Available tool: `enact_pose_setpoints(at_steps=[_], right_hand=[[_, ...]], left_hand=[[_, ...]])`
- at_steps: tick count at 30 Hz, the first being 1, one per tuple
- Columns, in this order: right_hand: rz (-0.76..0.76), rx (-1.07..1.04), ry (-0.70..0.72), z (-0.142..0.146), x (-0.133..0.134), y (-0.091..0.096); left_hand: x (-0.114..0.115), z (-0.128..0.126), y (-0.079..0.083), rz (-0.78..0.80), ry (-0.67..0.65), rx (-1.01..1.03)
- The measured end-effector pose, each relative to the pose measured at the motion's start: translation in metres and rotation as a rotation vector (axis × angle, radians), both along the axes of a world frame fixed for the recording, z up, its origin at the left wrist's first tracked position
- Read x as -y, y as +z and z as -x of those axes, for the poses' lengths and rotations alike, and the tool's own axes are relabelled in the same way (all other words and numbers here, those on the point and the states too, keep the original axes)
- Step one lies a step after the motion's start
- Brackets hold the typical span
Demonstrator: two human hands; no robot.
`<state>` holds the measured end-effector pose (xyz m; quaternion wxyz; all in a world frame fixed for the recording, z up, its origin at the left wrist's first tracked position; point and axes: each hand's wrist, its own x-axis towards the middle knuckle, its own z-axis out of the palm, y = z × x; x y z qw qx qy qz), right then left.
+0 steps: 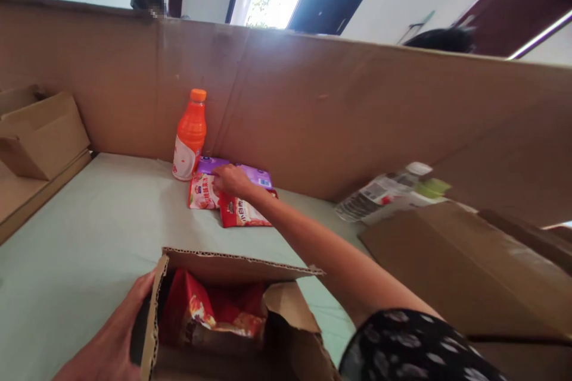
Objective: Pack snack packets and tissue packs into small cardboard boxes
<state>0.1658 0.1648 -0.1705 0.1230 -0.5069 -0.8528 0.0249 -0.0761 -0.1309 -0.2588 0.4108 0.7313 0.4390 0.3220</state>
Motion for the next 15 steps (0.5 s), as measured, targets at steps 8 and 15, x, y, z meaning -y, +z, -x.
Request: enact_pose_setpoints(at_steps=[8, 15], right_hand=[[-0.198, -0.245, -0.118, -0.018, 0.052, 0.063], [-0.363, -0.735, 0.071, -0.082, 0.190, 0.116]], left_hand=[[-0.003, -0.003, 0.013, 0.034, -0.017, 0.108], [-0.001, -0.002, 0.007, -0.041, -0.047, 0.078]])
